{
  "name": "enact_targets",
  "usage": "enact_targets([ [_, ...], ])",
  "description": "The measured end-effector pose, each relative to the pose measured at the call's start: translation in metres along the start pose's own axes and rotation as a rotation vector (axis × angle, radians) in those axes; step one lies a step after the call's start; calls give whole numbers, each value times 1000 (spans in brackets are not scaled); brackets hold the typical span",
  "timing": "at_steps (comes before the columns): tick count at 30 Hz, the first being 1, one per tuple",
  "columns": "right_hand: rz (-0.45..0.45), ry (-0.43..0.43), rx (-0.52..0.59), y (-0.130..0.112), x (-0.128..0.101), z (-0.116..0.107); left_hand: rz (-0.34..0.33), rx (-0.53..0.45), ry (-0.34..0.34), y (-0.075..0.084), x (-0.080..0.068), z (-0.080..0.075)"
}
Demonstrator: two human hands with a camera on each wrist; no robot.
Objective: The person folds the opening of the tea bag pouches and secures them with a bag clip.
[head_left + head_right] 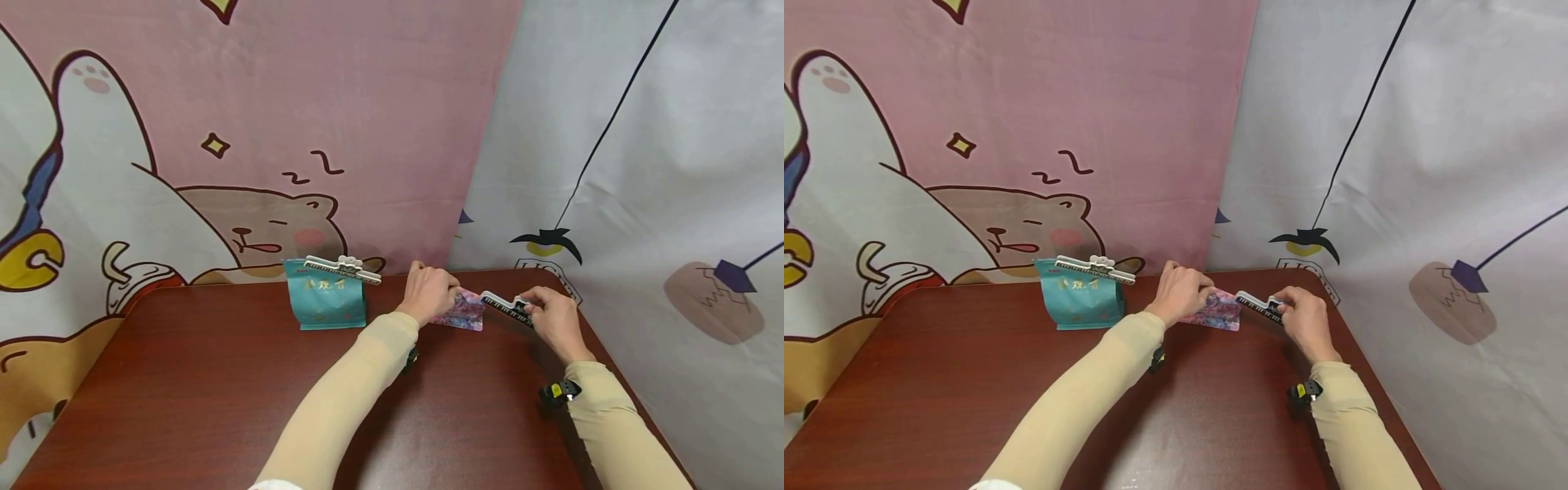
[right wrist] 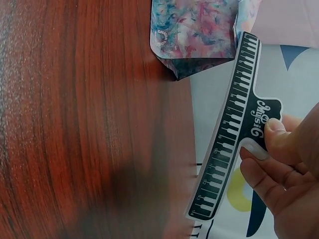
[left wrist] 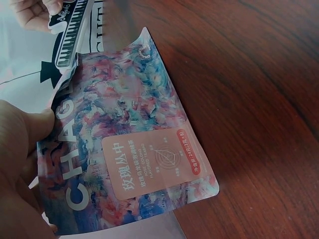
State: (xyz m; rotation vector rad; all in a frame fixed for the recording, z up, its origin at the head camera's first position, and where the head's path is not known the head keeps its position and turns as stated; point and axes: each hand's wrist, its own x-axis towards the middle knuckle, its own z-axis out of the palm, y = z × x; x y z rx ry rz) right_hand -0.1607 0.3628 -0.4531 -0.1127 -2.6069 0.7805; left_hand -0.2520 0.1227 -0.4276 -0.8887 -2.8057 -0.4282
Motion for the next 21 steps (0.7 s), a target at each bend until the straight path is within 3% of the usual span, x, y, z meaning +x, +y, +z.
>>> enact_targets([
  [21, 5, -2, 27, -1, 1, 4, 48, 14, 14, -2, 1, -1],
])
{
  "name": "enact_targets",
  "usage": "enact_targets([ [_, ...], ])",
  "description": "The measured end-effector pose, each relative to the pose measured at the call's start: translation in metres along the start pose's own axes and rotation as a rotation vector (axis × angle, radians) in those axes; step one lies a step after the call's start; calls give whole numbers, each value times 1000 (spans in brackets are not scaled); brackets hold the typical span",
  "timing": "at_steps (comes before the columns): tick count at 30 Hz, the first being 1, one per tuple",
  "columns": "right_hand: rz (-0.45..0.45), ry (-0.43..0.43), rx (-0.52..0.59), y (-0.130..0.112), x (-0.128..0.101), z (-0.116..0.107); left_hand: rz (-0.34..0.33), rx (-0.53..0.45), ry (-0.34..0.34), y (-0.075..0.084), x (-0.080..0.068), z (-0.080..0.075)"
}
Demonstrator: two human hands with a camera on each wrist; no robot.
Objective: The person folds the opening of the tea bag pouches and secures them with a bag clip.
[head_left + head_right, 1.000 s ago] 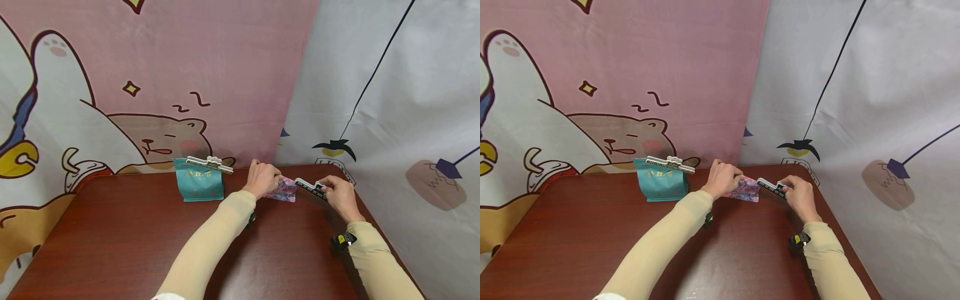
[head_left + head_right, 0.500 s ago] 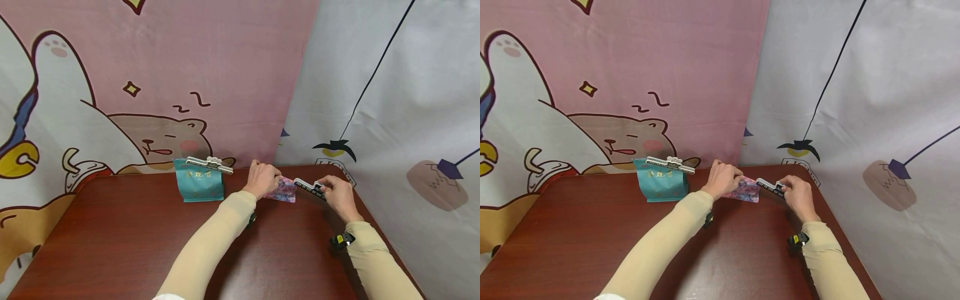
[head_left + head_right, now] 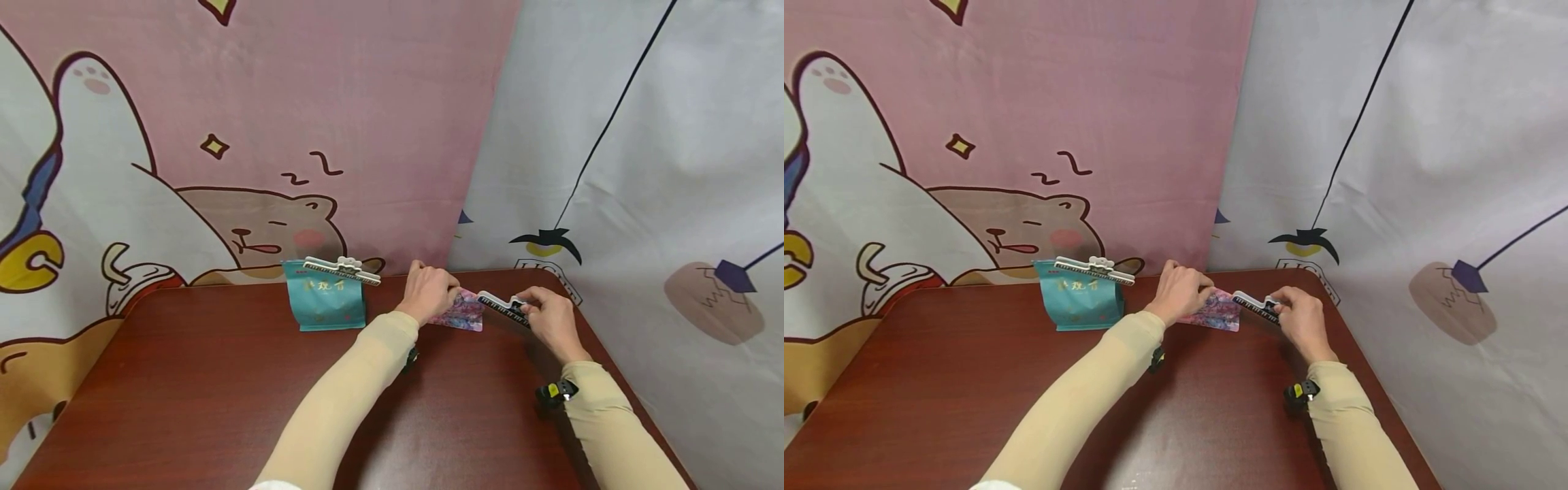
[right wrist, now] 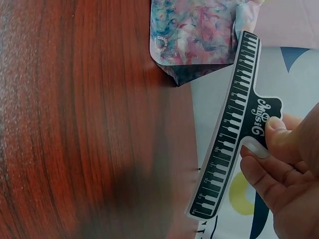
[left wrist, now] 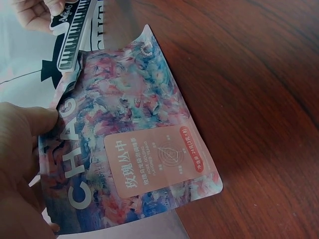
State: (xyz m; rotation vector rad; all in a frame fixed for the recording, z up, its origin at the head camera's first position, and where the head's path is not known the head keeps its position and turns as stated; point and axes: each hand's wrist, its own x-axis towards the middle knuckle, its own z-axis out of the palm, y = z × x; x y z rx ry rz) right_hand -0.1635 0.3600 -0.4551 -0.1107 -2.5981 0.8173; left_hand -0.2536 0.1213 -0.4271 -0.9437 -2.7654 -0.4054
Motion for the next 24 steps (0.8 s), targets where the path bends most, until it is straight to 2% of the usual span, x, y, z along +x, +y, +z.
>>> enact_targets([
  [24, 14, -26, 15, -9, 4, 2, 16, 35, 15, 0, 0, 2],
])
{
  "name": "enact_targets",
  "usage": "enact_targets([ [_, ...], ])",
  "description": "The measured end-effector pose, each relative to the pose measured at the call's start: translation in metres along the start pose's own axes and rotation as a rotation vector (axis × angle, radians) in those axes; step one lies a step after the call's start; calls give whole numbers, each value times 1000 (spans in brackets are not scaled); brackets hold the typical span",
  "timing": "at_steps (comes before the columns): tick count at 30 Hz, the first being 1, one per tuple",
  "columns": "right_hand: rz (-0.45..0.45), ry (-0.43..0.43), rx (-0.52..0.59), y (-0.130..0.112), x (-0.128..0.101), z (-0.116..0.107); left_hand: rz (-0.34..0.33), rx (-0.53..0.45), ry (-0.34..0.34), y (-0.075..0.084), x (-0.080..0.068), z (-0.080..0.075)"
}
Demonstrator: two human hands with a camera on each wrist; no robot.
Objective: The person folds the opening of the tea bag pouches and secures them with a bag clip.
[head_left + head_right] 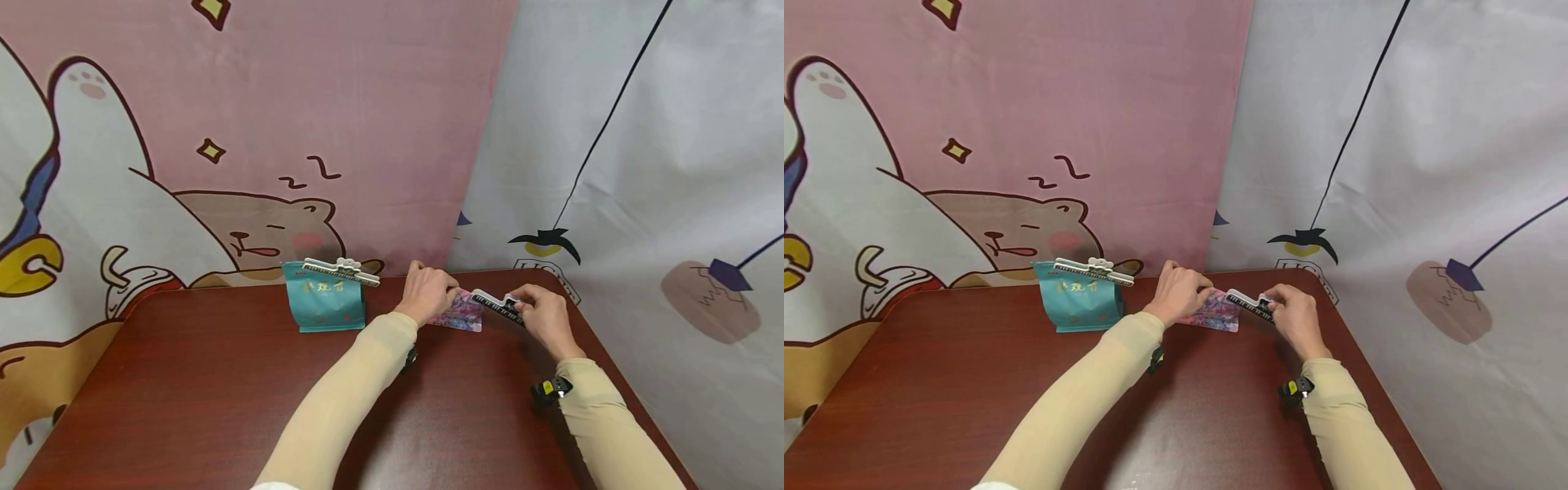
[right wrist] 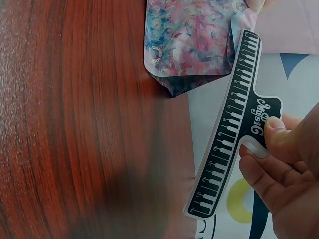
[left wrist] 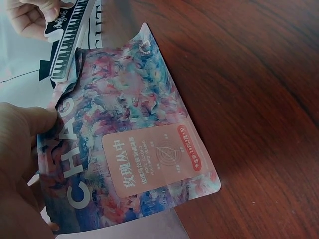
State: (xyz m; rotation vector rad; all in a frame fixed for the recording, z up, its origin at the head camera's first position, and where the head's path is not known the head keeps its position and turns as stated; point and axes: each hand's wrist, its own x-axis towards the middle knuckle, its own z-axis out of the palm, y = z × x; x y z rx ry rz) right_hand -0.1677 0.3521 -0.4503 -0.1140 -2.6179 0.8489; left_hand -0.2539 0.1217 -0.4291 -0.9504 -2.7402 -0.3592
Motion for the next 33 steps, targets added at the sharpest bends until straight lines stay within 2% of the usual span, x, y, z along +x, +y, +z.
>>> enact_targets([
  [33, 16, 8, 26, -10, 0, 13, -24, 2, -25, 0, -1, 0],
])
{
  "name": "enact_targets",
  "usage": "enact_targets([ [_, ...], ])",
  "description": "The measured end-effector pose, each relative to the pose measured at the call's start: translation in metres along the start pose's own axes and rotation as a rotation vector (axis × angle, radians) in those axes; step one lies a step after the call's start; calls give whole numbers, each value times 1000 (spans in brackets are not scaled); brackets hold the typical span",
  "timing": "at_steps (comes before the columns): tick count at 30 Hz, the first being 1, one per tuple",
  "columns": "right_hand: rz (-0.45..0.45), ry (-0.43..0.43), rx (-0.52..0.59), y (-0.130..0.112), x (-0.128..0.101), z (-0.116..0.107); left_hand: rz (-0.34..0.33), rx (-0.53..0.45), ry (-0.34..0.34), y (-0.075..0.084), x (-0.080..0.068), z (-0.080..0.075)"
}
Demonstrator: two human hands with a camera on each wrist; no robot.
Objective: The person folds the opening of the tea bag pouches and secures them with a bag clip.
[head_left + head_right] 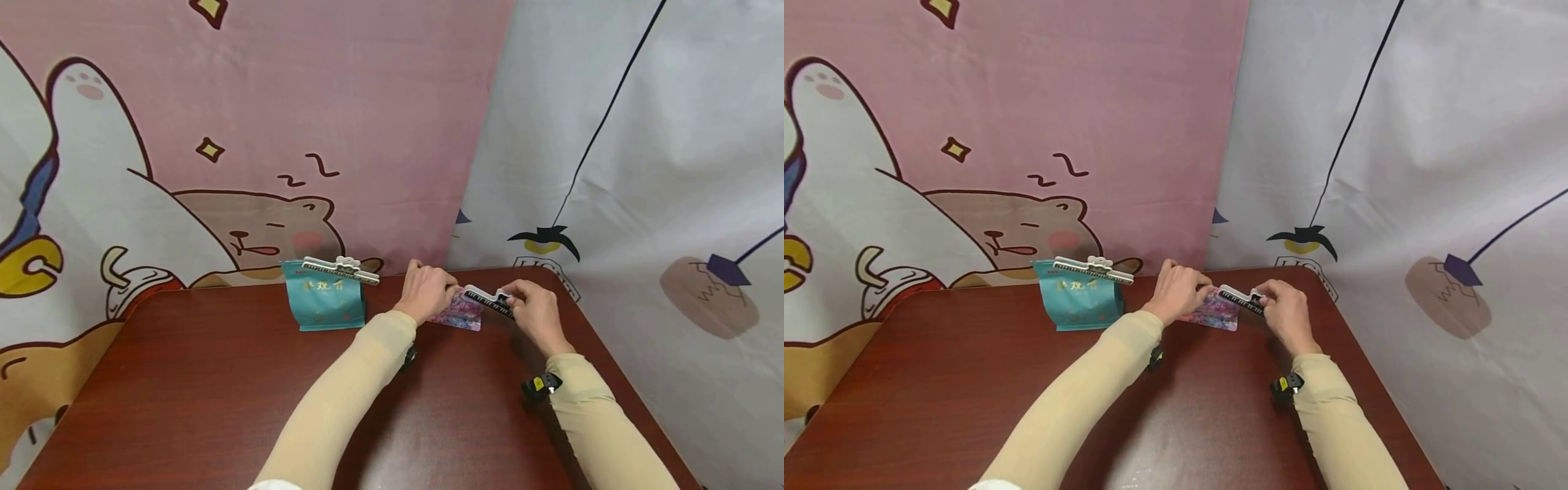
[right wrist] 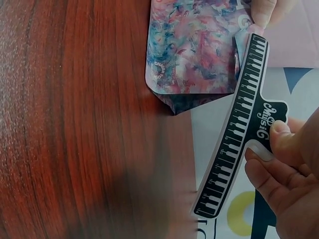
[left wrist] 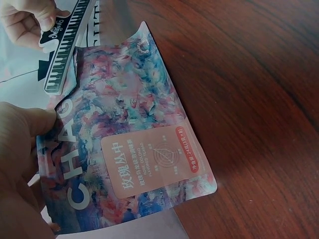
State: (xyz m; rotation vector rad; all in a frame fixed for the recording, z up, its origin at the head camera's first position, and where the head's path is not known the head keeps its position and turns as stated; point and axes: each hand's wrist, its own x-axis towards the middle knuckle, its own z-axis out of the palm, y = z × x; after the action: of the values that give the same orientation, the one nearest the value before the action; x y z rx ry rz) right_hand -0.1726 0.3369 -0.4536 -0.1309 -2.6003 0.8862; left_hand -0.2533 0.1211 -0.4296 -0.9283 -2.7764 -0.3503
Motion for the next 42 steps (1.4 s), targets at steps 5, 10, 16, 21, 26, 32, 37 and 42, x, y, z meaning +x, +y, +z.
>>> enact_targets([
  [5, 10, -7, 9, -3, 1, 1, 4, -2, 7, 0, 0, 0],
  [10, 4, -2, 12, -5, 2, 3, 10, 4, 17, 0, 0, 1],
  [16, 2, -2, 7, -5, 1, 5, 14, -13, 10, 0, -1, 0],
  [21, 3, -15, 7, -4, 0, 4, 34, -59, -14, -3, -4, -4],
  [26, -6, -21, 12, -3, -1, 5, 53, -102, -42, -9, -6, -7],
  [32, -41, -18, 1, -4, -1, 7, 65, -206, 6, -20, -7, -10],
  [37, -83, -10, -5, -3, -2, 7, 70, -251, 12, -24, -8, -11],
  [42, -109, -8, -7, 0, -4, 8, 75, -245, 26, -25, -8, -9],
])
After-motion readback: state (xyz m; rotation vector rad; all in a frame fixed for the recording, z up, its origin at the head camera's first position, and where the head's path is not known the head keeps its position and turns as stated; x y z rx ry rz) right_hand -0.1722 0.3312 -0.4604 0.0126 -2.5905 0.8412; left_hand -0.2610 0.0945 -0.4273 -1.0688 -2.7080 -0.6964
